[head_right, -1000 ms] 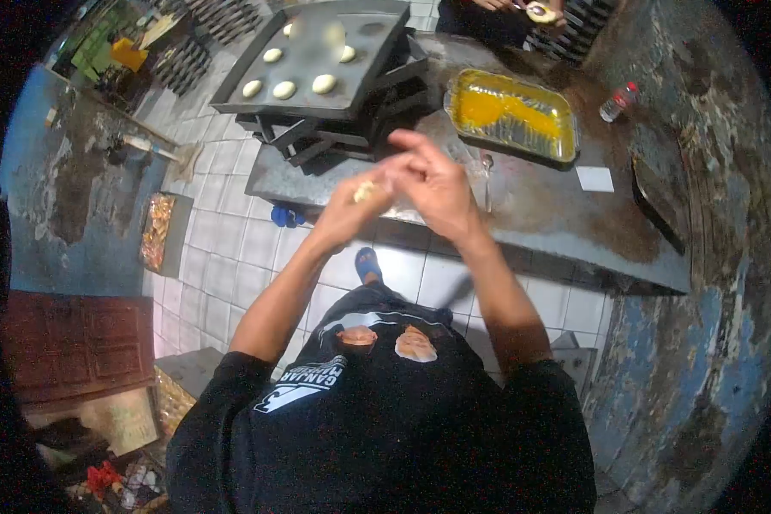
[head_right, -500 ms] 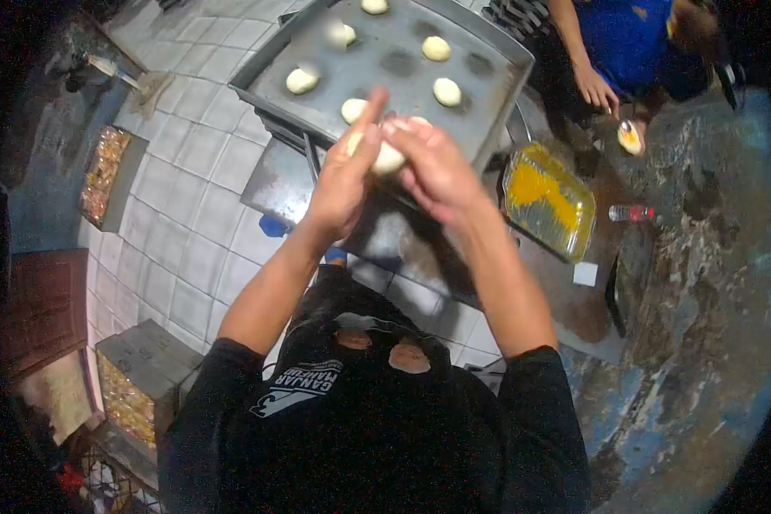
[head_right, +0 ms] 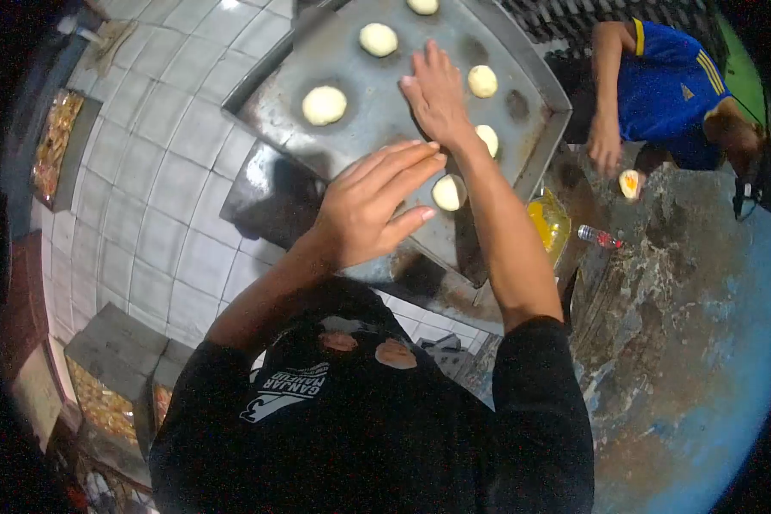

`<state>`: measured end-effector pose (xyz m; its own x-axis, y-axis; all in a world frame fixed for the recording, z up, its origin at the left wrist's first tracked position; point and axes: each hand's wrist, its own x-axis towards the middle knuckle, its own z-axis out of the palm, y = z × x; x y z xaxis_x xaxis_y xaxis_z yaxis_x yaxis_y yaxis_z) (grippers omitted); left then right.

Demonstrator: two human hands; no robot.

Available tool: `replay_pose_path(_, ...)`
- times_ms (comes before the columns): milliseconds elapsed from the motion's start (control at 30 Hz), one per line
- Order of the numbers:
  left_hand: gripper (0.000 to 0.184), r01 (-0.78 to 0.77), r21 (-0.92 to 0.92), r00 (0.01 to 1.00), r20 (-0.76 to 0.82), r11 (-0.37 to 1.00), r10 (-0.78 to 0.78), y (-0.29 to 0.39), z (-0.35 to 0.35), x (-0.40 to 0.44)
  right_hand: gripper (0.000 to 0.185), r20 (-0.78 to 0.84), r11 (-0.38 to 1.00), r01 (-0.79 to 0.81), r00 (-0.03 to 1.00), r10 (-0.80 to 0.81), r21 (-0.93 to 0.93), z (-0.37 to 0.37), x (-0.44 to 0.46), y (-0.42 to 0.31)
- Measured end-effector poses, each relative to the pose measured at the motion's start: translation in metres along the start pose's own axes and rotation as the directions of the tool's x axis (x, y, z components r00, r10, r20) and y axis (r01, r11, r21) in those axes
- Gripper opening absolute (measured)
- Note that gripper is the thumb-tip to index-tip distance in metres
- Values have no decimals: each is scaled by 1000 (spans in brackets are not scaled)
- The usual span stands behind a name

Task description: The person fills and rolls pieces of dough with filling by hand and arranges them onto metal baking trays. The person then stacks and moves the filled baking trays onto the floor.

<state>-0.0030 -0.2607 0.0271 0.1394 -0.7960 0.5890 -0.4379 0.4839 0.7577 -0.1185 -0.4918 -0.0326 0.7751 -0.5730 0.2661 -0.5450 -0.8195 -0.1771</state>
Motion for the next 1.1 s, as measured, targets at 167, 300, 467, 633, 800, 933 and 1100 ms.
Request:
replay_pose_path(167, 56, 94, 38, 992, 79, 995, -97, 4, -2, 0, 61, 469, 368, -573, 816, 339, 732, -93, 33, 46)
replay_pose_path(300, 53, 144, 14, 986, 78, 989, -145, -1, -1, -3, 42, 213, 706, -618, 784, 583, 344, -72, 5, 96)
replay_pose_path(467, 45, 411, -127, 911, 49, 903, -409, 9, 6, -5, 29, 156, 552, -560, 775, 612, 618, -126, -34, -6)
replay_pose_path(633, 31, 386, -786, 798, 22, 483, -603, 77, 79, -7, 30, -145, 796, -321, 882, 449, 514, -176, -151, -129)
replay_pose_path(800, 36, 499, -683, 813, 156, 534, -561, 133, 162, -66, 24, -257, 758, -386, 777, 574, 525, -185, -297, -159)
replay_pose_path(933, 35, 632, -684, 722, 352, 363, -596, 181, 233, -131, 27, -42, 168, -202, 511, 859, 965, -163, -411, -156)
replay_pose_path(1100, 47, 621, -531, 784, 439, 576, -440, 218, 284, -205, 37, 101, -59, -94, 541, 835, 994, -184, -539, -157)
